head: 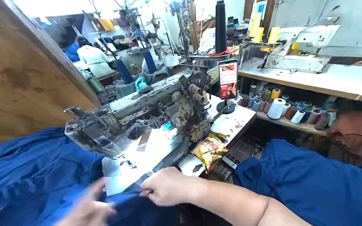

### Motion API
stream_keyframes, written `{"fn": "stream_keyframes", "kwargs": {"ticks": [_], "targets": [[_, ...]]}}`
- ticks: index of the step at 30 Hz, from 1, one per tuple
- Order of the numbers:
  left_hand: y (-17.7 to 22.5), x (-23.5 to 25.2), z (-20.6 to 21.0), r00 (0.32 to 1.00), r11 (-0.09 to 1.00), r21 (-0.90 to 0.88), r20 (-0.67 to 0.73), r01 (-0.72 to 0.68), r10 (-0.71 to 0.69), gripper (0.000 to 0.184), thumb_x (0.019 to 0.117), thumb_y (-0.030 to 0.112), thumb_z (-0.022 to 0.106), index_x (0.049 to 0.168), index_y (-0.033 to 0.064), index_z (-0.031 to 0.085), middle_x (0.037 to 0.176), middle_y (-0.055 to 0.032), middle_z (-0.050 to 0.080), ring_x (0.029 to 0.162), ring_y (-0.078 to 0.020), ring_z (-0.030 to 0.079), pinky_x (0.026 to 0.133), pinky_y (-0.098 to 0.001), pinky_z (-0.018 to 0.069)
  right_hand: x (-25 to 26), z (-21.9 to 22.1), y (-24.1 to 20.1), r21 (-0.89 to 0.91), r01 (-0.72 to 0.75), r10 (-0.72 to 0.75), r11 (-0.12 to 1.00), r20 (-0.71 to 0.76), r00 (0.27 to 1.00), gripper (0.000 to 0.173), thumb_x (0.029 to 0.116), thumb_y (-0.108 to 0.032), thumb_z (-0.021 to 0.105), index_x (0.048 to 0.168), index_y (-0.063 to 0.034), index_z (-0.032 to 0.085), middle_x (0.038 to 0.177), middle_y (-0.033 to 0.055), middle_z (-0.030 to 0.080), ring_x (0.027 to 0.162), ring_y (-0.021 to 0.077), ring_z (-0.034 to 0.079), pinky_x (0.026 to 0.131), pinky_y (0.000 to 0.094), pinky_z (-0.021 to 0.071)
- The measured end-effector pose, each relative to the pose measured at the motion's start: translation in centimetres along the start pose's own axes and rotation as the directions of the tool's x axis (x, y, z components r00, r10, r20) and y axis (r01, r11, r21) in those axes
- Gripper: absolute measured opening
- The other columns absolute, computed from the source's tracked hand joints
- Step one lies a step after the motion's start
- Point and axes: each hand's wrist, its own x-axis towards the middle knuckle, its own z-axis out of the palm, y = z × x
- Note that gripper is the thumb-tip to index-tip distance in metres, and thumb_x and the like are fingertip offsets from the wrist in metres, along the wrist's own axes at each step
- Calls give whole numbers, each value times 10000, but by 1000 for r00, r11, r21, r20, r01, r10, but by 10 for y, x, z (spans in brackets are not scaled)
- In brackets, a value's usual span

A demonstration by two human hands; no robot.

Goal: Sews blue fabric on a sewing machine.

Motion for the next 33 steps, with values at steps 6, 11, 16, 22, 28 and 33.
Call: {"fn": "stream_keyframes", "kwargs": {"ticks": [6, 11, 16, 22, 28, 33], "targets": [[-27, -16, 77, 989, 968, 233, -89, -95, 118, 298, 1061, 161, 488, 1147, -19, 710, 966, -196, 755, 866, -388, 745, 796, -643, 567, -40, 14, -3, -2, 113, -113, 994, 17, 993, 208, 1026, -135, 568, 1061, 10, 713, 961, 179, 721, 961, 347, 708, 810, 565, 541], [-30, -48, 134, 966, 974, -111, -191, -199, 175, 330, 1047, 90, 510, 1319, -66, 612, 965, -161, 752, 802, -204, 751, 743, -410, 636, -82, 50, 13, -1, 211, -209, 977, -149, 966, 173, 982, -135, 615, 925, -2, 710, 810, 130, 699, 801, 278, 712, 687, 474, 559], [-27, -61, 185, 893, 716, -606, -446, -345, 53, 308, 1040, 119, 564, 1297, -32, 643, 1194, 20, 730, 948, -35, 718, 865, -267, 619, -98, 84, 14, -111, 364, -380, 925, -313, 871, 85, 915, -92, 668, 869, -31, 703, 756, 81, 678, 740, 209, 690, 648, 342, 560], [-22, -72, 210, 812, 676, -606, -583, -419, -19, 229, 908, 103, 756, 1137, 116, 772, 1003, 66, 727, 823, -28, 692, 764, -195, 613, -127, 80, 7, -80, 69, -78, 994, -109, 991, 256, 964, -287, 677, 954, -32, 707, 828, 113, 703, 779, 246, 718, 670, 442, 598], [-16, -92, 193, 921, 440, -843, -381, -310, -80, 408, 902, -30, 707, 1306, -32, 657, 1208, -65, 723, 871, -128, 755, 799, -293, 654, -138, 42, 14, -148, -9, -23, 989, -212, 977, 268, 973, -256, 649, 1127, -43, 703, 994, 99, 690, 832, 133, 649, 747, 251, 559], [3, -87, 191, 958, 129, -952, -284, -277, -38, 528, 895, -90, 687, 1405, -62, 553, 1176, -92, 738, 871, -158, 750, 798, -324, 644, -122, 52, 14, -367, 471, -585, 802, -326, 743, 183, 1014, -147, 643, 1177, -100, 714, 988, 102, 708, 923, 214, 669, 837, 346, 541]]}}
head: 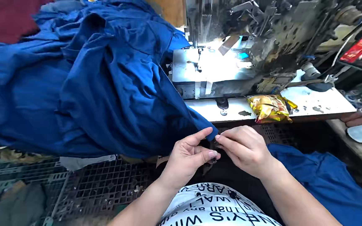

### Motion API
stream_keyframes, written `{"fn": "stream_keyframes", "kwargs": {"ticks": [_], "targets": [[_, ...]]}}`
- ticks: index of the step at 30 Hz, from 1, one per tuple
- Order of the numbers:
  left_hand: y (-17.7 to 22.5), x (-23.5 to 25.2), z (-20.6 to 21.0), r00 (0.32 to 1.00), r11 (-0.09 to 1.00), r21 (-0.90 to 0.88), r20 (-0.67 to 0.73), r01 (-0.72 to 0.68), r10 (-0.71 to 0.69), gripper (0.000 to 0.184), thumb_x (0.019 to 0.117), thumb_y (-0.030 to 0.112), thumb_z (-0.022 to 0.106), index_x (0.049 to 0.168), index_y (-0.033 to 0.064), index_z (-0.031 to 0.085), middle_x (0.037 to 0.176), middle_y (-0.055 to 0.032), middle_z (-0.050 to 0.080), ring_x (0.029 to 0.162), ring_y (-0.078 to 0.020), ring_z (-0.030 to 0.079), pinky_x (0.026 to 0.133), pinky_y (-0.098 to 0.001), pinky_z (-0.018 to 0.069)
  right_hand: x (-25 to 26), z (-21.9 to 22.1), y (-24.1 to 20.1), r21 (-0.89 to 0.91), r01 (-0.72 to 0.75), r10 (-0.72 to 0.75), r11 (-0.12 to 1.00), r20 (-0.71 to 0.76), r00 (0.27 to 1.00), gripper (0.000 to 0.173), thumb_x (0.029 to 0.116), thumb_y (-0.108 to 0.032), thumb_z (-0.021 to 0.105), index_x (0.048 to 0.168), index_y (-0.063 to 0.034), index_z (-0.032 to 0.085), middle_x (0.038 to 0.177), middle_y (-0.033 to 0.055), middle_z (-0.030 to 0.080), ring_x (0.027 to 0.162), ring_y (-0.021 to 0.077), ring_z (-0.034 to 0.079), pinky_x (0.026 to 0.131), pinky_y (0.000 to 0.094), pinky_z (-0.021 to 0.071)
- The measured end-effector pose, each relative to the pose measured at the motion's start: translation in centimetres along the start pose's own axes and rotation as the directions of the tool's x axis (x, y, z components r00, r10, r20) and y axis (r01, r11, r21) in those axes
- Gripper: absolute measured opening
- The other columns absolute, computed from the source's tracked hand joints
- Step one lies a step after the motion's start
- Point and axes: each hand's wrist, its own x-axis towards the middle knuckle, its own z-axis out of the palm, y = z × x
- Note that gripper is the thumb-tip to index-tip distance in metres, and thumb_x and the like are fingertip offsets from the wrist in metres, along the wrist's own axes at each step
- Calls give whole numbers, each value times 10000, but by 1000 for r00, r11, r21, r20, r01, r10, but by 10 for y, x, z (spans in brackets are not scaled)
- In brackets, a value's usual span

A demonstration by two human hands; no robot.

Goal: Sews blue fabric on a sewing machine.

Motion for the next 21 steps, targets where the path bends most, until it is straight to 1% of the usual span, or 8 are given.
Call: {"fn": "stream_keyframes", "kwargs": {"ticks": [3, 6, 8, 10, 13, 16, 18, 21], "targets": [[-3, 1, 8, 1000, 999, 32, 17, 7, -7, 578, 877, -106, 699, 1421, -105, 503, 1179, -105, 732, 880, -161, 749, 802, -325, 643, 1, 5, -1, 73, 71, -70, 995, -15, 997, 184, 1013, -91, 598, 1156, -90, 714, 986, 95, 713, 908, 206, 659, 836, 334, 527], [3, 1, 2, 998, 946, 322, 54, -41, 25, 678, 842, 12, 804, 1439, -94, 501, 1317, -127, 642, 961, -121, 734, 853, -275, 638, 7, 1, 3, 197, -42, 57, 979, -69, 996, 114, 1015, -111, 638, 1080, -73, 723, 984, 86, 713, 953, 137, 675, 880, 260, 549], [4, 2, -7, 987, 745, 647, 116, -163, 115, 628, 838, 238, 848, 1353, -43, 624, 1224, -125, 687, 1040, -91, 697, 916, -241, 593, 13, -3, 8, 270, -160, 182, 950, -59, 982, 160, 1012, -155, 653, 1099, -43, 725, 995, 76, 706, 943, 52, 667, 854, 176, 557], [-1, 5, -12, 936, 386, 865, 227, -320, 268, 501, 862, 496, 770, 1095, 52, 756, 1007, -77, 735, 984, -159, 689, 871, -335, 576, 23, -3, 11, 335, -241, 217, 911, 109, 970, 395, 1033, -344, 597, 1259, -33, 686, 972, 62, 669, 824, 19, 595, 729, 163, 519], [10, 8, -10, 844, 74, 905, 357, -418, 399, 250, 921, 273, 671, 780, 67, 663, 772, -95, 688, 803, -255, 706, 735, -412, 585, 49, 11, 5, 341, -245, 98, 907, 394, 914, 731, 965, -702, 501, 1397, -126, 628, 1015, 55, 722, 866, 111, 672, 759, 341, 586], [19, 8, -15, 785, 151, 883, 303, -445, 541, 45, 941, 32, 635, 927, -11, 636, 871, -148, 665, 824, -220, 691, 765, -303, 586, 61, 30, 8, 291, -120, 41, 949, 264, 964, 449, 983, -519, 584, 1085, -104, 723, 876, 18, 708, 797, 45, 661, 711, 220, 565], [15, 6, -33, 773, 246, 858, 237, -450, 588, 197, 957, 2, 655, 1150, -35, 639, 1080, -159, 702, 992, -182, 714, 898, -277, 596, 70, 33, 11, 289, -62, 16, 955, 158, 987, 281, 1009, -331, 611, 904, -87, 701, 766, 21, 653, 732, 14, 613, 673, 130, 501], [7, -2, -52, 868, 469, 812, 88, -347, 489, 126, 942, 62, 704, 1033, -19, 736, 975, -111, 755, 903, -139, 728, 854, -283, 596, 75, 35, 4, 321, -36, 6, 947, 92, 996, 226, 1026, -268, 614, 940, -73, 686, 803, 36, 642, 775, 10, 609, 707, 108, 488]]}}
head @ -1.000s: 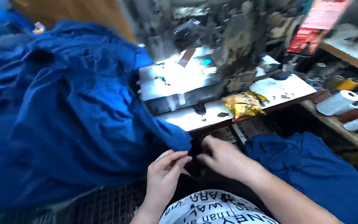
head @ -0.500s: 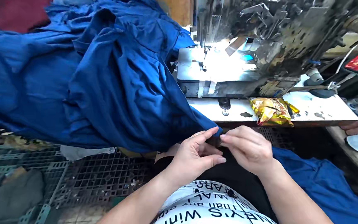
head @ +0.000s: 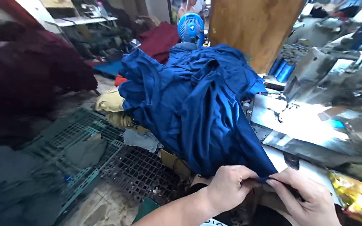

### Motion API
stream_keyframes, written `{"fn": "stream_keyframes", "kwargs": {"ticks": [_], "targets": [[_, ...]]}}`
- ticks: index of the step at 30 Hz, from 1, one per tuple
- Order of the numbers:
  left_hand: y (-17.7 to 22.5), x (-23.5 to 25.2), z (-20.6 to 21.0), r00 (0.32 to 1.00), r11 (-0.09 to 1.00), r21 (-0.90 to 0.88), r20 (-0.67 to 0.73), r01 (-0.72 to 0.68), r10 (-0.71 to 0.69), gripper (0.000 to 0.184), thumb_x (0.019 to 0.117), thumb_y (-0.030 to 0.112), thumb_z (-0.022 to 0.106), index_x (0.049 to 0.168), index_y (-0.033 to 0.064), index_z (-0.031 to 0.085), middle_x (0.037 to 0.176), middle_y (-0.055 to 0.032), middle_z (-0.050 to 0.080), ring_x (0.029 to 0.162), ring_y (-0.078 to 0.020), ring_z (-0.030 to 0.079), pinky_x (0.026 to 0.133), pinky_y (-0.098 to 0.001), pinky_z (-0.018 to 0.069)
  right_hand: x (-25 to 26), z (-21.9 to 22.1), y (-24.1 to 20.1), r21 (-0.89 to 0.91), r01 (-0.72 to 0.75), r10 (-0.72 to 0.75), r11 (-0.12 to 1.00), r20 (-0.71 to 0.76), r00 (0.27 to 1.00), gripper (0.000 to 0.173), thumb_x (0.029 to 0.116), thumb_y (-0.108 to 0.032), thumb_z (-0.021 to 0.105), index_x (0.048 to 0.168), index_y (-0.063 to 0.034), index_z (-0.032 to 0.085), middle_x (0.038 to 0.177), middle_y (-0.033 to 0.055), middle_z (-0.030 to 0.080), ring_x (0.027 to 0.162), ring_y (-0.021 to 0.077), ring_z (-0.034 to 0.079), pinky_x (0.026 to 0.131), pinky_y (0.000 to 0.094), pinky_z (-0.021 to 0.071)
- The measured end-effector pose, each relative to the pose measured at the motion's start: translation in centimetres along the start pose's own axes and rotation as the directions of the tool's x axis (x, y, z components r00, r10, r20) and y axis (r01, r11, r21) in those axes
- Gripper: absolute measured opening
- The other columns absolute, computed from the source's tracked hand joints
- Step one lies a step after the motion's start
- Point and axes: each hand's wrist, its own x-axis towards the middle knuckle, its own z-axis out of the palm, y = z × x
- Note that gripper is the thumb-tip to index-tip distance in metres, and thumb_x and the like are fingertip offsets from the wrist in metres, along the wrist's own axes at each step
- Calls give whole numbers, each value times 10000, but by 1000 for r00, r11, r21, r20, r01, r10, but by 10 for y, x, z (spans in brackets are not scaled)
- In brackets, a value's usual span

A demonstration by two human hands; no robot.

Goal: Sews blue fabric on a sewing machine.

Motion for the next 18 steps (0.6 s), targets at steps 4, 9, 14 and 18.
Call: {"fn": "stream_keyframes", "kwargs": {"ticks": [4, 9, 14, 18], "targets": [[1, 0, -8, 987, 936, -347, -118, 58, -105, 153, 866, 24, 788, 943, -79, 704, 894, -113, 731, 851, -75, 706, 808, -220, 593, -17, 16, -4, 112, -39, 48, 993, -81, 996, 166, 1036, -247, 616, 1149, -126, 622, 1010, -5, 667, 890, -18, 639, 790, 120, 528], [10, 12, -19, 992, 986, -120, 31, -116, 120, 117, 852, 30, 756, 825, -66, 695, 766, -152, 696, 752, -186, 697, 720, -296, 572, -36, 43, -1, 263, -193, 192, 945, 28, 981, 303, 929, -305, 762, 1023, -42, 643, 946, 22, 703, 953, -36, 649, 882, 154, 532], [0, 20, -28, 975, 976, 0, -48, -217, 217, 147, 934, 9, 634, 797, -34, 667, 745, -137, 664, 736, -191, 676, 709, -299, 566, -27, 39, -6, 424, -320, 367, 847, -31, 930, 139, 971, -91, 665, 1074, -134, 749, 996, -95, 750, 859, -41, 680, 786, 175, 589], [20, 42, -64, 942, 792, -568, -81, 225, -325, 69, 939, -71, 623, 981, -29, 659, 943, -16, 744, 873, -28, 698, 800, -219, 580, -8, 6, -9, 550, -580, 668, 601, 51, 742, 167, 976, -13, 615, 1087, -62, 730, 794, -90, 741, 572, 10, 642, 531, 203, 566]]}}
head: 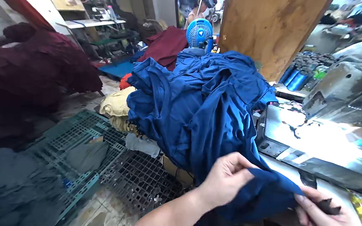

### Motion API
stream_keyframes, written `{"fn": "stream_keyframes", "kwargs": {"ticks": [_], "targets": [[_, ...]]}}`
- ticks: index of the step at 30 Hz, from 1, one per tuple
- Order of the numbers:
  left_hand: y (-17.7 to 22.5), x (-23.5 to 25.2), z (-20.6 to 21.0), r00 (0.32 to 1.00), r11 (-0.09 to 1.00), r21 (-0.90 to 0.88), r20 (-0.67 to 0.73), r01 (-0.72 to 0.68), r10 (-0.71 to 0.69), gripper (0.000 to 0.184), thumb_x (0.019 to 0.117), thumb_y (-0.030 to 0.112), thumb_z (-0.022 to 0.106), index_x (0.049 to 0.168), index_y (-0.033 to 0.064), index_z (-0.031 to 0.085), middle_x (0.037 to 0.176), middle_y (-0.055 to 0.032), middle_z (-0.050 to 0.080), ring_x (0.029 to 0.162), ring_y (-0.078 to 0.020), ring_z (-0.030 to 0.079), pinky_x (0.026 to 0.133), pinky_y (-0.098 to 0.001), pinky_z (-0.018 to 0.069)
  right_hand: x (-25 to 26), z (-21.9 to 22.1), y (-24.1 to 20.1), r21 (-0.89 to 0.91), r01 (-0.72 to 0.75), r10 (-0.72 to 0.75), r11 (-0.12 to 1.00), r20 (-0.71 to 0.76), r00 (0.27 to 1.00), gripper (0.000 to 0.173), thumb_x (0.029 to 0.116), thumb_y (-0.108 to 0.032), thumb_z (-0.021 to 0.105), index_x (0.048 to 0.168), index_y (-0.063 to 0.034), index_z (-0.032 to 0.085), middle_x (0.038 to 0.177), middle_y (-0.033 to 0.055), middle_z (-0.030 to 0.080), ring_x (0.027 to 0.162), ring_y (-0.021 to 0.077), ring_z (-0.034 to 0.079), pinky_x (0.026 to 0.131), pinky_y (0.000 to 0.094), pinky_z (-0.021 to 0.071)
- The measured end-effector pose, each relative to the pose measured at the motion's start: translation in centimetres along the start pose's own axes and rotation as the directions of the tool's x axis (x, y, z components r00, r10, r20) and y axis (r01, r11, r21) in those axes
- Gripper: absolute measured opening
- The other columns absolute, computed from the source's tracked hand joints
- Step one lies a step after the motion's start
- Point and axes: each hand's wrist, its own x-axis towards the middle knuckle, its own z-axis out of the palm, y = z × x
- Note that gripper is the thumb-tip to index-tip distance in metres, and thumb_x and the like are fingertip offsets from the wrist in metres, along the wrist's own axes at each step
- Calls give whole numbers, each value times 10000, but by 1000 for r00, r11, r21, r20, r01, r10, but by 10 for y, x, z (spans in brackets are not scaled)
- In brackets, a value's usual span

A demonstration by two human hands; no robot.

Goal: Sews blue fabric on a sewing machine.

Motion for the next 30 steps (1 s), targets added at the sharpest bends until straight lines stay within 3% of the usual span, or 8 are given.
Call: {"fn": "stream_keyframes", "kwargs": {"ticks": [4, 8, 16, 18, 21, 24, 27, 30], "targets": [[37, 10, -24, 979, 972, -135, 99, 190, -177, 209, 921, -50, 552, 1049, 107, 598, 749, 103, 655, 679, 11, 630, 656, -198, 541, 14, -23, -31, -10, -104, 104, 995, 21, 994, 147, 996, -49, 578, 1047, -114, 699, 815, -147, 719, 558, -49, 573, 500, 152, 487], [50, 7, -44, 879, 947, 235, 468, -221, 89, 181, 986, 179, 682, 978, 7, 738, 884, 15, 719, 836, 43, 644, 751, -122, 527, 9, -30, -47, -201, 0, 37, 980, 179, 983, 141, 895, -51, 688, 1027, -1, 679, 838, -82, 682, 706, -58, 606, 645, 133, 514], [29, -7, -40, 797, 286, 761, 463, -582, 388, 238, 1016, 311, 642, 1144, 135, 737, 707, -42, 563, 644, -140, 550, 617, -240, 459, -5, -32, -37, -52, 176, -168, 983, 131, 977, 178, 1024, -84, 548, 1002, -18, 712, 872, -112, 691, 725, -112, 573, 656, 75, 477], [13, -9, -47, 802, 315, 766, 406, -560, 438, 204, 1024, 335, 630, 1103, 175, 728, 780, -7, 585, 749, -96, 580, 700, -210, 475, -7, -35, -28, -37, 324, -315, 945, 159, 936, 192, 1050, -182, 581, 1138, -90, 725, 1016, -90, 733, 897, -85, 635, 809, 100, 523], [-6, -9, -44, 884, 674, 575, 240, -463, 402, 128, 1019, 318, 649, 1064, 215, 711, 1060, 60, 661, 1139, -94, 638, 1043, -301, 528, -6, -36, -19, -198, 492, -460, 848, 188, 868, 327, 987, -364, 696, 1274, -209, 718, 888, -41, 582, 810, -59, 533, 730, 64, 445], [-4, 0, -14, 954, 945, 130, 30, -299, 298, 161, 1030, 266, 614, 1116, 210, 739, 1071, 57, 750, 1076, -111, 711, 1059, -363, 546, -12, -29, -35, -395, 460, -424, 795, 180, 888, 241, 984, -181, 706, 1150, -18, 769, 781, 185, 599, 720, 112, 528, 702, 157, 446], [22, 30, 20, 883, 858, 225, 17, -461, 470, 171, 1063, 256, 554, 1104, 191, 706, 984, 108, 702, 901, 24, 651, 837, -153, 536, -3, -23, -17, -442, 546, -503, 711, 222, 835, 263, 1069, -283, 538, 1025, -74, 690, 779, 34, 536, 720, 9, 518, 669, 80, 423], [16, 96, 37, 678, 460, 555, 286, -693, 677, 131, 1029, 107, 566, 962, 50, 663, 916, -6, 680, 897, -36, 645, 846, -204, 531, -1, -6, 8, -282, 390, -367, 877, 134, 921, 323, 1085, -296, 494, 911, -64, 635, 724, -24, 584, 671, -55, 546, 626, 86, 455]]}}
